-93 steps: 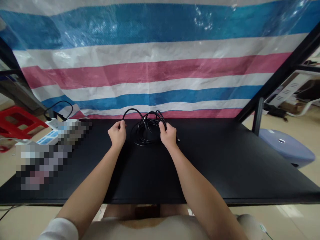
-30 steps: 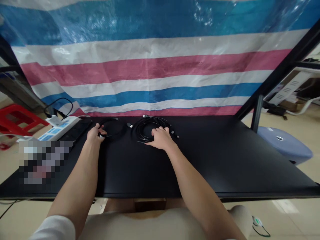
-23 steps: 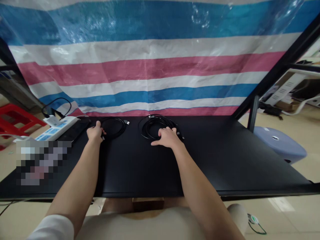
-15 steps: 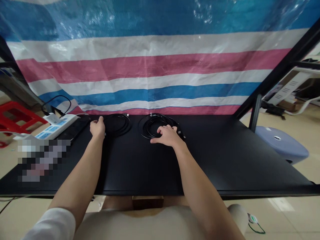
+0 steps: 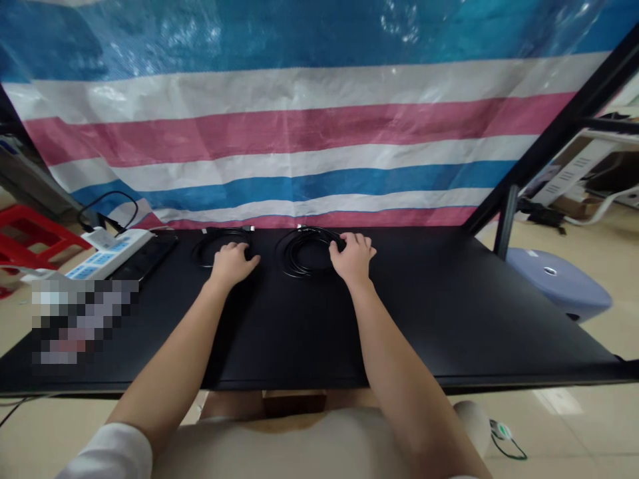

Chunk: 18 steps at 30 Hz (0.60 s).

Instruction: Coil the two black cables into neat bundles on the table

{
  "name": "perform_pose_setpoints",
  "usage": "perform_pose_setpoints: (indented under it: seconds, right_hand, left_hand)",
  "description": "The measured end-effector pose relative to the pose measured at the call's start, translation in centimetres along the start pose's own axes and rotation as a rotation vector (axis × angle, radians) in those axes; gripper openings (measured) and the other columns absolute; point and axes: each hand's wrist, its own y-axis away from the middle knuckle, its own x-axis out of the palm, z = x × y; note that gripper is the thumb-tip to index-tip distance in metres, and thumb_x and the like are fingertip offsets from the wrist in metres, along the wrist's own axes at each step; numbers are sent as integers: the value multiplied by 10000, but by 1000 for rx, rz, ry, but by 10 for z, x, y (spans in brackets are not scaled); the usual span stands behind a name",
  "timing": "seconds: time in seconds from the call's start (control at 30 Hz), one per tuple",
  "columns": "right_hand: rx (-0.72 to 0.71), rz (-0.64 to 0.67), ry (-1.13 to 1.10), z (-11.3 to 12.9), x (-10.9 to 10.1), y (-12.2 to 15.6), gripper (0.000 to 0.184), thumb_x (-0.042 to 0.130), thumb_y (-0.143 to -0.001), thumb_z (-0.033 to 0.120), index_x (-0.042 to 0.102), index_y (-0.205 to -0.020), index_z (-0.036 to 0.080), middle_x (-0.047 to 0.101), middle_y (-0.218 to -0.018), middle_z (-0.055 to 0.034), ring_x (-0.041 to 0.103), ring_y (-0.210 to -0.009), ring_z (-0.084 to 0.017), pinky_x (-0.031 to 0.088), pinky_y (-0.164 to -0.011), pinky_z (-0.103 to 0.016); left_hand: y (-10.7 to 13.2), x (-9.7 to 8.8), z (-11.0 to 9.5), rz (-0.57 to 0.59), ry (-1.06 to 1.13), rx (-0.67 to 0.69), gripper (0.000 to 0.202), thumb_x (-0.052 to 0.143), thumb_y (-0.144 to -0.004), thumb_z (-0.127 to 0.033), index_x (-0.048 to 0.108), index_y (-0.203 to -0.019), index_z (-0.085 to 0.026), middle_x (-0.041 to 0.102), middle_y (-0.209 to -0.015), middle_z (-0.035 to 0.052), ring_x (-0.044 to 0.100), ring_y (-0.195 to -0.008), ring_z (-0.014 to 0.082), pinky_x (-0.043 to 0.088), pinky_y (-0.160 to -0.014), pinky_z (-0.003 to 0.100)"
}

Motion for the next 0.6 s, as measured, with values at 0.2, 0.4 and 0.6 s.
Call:
perform_pose_setpoints:
  seconds: [0.2,0.4,0.6]
  right_hand:
    - [138,-51,39,-26,18,-9,303,567,-732,444,696,-844,193,639,-901,-161,527,-892,-325,405,-753,-485]
    - [205,-2,-148,-34,22,-13,112,593,-691,293,663,-713,209,607,-660,-86,569,-691,-248,437,-663,-386]
    - [157,-128,-244,-16,5,-13,109,483,-745,254,554,-665,231,624,-717,-89,588,-764,-250,458,-762,-401]
  left_hand:
    - [-3,16,1,-4,-10,23,430,449,-740,-56,677,-1096,-139,644,-1054,182,600,-1019,321,485,-856,411]
    - [-4,20,0,47,50,172,443,455,-723,-44,699,-1068,-179,652,-1055,132,610,-1019,276,473,-895,375]
    - [5,16,-14,-135,130,58,383,514,-748,-140,656,-1101,-179,608,-1189,155,545,-1148,312,375,-997,486]
